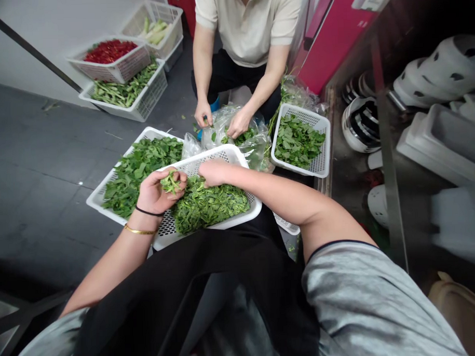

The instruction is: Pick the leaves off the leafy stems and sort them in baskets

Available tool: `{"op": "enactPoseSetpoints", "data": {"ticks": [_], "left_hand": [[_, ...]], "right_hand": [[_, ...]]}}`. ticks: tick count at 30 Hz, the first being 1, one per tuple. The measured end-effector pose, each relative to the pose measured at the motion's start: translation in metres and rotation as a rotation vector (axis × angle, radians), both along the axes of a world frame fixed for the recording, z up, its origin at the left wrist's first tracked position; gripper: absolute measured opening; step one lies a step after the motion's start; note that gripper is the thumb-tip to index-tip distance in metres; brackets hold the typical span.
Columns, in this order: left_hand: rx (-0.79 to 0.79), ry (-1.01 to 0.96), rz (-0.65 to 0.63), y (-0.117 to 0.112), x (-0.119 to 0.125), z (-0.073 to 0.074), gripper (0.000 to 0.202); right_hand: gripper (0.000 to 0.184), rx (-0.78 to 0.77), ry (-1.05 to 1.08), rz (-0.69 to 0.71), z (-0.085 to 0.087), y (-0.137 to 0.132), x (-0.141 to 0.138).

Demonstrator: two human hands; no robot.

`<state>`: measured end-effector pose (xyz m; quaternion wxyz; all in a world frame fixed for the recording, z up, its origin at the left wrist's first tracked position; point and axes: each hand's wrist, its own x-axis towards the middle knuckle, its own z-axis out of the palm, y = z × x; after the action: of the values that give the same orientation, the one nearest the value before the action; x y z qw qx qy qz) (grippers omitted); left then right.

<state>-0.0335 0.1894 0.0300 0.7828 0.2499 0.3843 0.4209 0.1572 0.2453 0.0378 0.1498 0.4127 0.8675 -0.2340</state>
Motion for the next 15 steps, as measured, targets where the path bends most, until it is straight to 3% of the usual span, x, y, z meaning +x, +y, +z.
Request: {"op": "enactPoseSetpoints", "data": {"ticks": [2, 5, 9, 12, 15], "left_hand": [[-0.018, -0.034, -0.023, -0.001, -0.003, 0.001, 0.019], [-0.014, -0.067, -0.046, -0.001, -0.008, -0.001, 0.016], [-0.024, -0.01, -0.036, -0.001, -0.004, -0.007, 0.021], [-0.08, 0.059, -0.082, -0.004, 0.005, -0.009, 0.034], [-0.081, 0.049, -0.19, -0.009, 0.013, -0.008, 0.049]], "right_hand": [[0.023, 0.004, -0.028, 0.03, 0.0, -0.003, -0.002], [0.017, -0.017, 0.065, -0.002, 0.013, -0.002, 0.011], [0.014, -0.238, 0.344, -0.138, 0.037, 0.004, 0.035], [0.014, -0.385, 0.511, -0.229, 0.041, -0.002, 0.032], [0.011, -0.454, 0.644, -0.235, 0.038, -0.012, 0.018]]}}
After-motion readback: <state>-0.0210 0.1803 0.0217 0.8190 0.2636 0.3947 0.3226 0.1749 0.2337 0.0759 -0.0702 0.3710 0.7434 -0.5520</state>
